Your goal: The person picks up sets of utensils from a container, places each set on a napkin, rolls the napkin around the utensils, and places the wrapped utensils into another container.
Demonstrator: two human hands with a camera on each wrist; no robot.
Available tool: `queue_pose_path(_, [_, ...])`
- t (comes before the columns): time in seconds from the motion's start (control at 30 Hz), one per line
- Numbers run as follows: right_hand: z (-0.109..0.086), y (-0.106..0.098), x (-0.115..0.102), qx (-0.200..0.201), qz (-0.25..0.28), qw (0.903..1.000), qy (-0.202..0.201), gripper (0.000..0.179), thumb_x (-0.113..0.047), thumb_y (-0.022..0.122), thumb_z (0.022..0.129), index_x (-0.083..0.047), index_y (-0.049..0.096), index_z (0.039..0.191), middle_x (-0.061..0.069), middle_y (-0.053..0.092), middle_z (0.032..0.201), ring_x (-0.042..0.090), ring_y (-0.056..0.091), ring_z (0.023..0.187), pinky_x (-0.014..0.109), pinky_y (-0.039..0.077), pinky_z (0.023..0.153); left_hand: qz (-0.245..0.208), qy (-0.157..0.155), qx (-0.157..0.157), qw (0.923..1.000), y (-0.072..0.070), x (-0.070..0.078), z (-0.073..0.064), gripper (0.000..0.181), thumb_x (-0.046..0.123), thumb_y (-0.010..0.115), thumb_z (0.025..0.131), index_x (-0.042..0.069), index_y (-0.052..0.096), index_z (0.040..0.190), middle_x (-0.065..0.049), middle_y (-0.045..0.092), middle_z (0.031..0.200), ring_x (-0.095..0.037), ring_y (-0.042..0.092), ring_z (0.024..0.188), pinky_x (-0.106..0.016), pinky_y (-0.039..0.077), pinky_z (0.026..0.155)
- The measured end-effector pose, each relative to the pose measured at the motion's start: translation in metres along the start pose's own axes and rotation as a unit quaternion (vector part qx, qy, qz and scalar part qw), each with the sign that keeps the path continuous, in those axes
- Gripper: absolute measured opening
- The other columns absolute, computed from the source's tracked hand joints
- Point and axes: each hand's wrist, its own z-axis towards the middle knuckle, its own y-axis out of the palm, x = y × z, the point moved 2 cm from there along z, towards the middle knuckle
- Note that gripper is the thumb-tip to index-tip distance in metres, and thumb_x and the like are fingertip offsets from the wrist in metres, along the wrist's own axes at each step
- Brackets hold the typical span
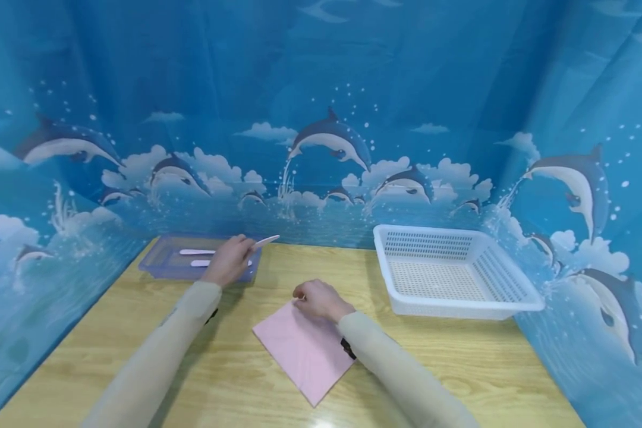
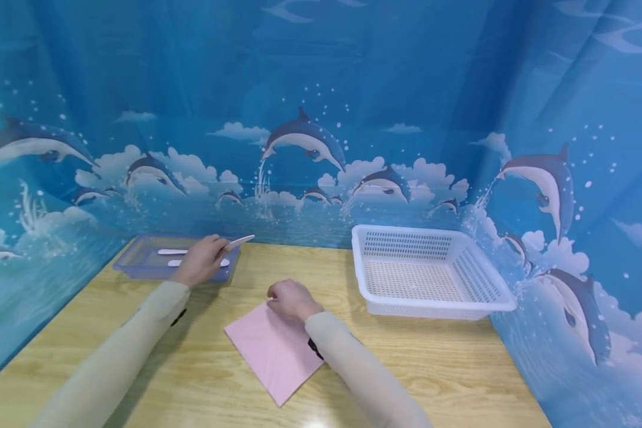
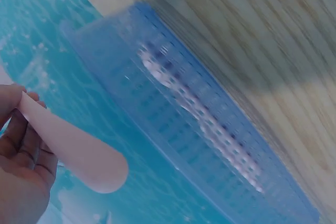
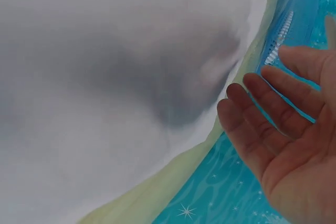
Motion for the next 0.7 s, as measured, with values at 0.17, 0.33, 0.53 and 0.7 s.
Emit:
queue_pose_path(0.17, [-0.013, 0.000, 0.002, -0.009, -0.008, 0.9995, -0.030, 0.021, -0.017, 0.063, 0.095, -0.006, 0.073, 0.110, 0.006, 0.074, 0.105, 0.019, 0.068, 0.097, 0.031, 0.055, 0.087, -0.012, 0.021, 0.011, 0.9997, 0.003, 0.014, 0.002, 0.010, 0.007, 0.061, 0.095, 0.001, 0.069, 0.096, -0.008, 0.054, 0.077, -0.020, 0.046, 0.066, -0.037, 0.042, 0.060])
queue_pose_path(0.33, [-0.030, -0.005, 0.010, -0.016, -0.030, 0.9983, -0.047, 0.020, -0.012, 0.067, 0.091, -0.007, 0.073, 0.109, 0.006, 0.074, 0.108, 0.020, 0.068, 0.101, 0.033, 0.055, 0.089, -0.031, 0.022, 0.019, 0.9991, 0.006, 0.025, 0.002, 0.008, 0.006, 0.061, 0.094, 0.002, 0.067, 0.092, -0.007, 0.051, 0.077, -0.020, 0.045, 0.066, -0.035, 0.040, 0.059])
queue_pose_path(0.53, [-0.049, -0.009, 0.021, -0.005, -0.062, 0.9956, -0.071, 0.011, -0.009, 0.068, 0.088, -0.010, 0.075, 0.096, 0.002, 0.072, 0.090, 0.015, 0.064, 0.082, 0.030, 0.054, 0.077, -0.066, 0.003, 0.005, 0.9978, 0.010, 0.036, 0.005, 0.013, 0.006, 0.059, 0.095, -0.001, 0.067, 0.103, -0.008, 0.055, 0.080, -0.019, 0.048, 0.066, -0.033, 0.041, 0.058])
queue_pose_path(0.7, [-0.063, -0.006, 0.030, -0.015, -0.073, 0.9958, -0.052, 0.010, -0.013, 0.072, 0.085, -0.011, 0.073, 0.095, 0.000, 0.065, 0.086, 0.010, 0.056, 0.076, 0.024, 0.048, 0.067, -0.097, -0.036, -0.027, 0.9942, 0.014, 0.047, 0.008, 0.017, 0.007, 0.061, 0.095, -0.001, 0.068, 0.109, -0.008, 0.060, 0.081, -0.019, 0.051, 0.068, -0.032, 0.041, 0.058])
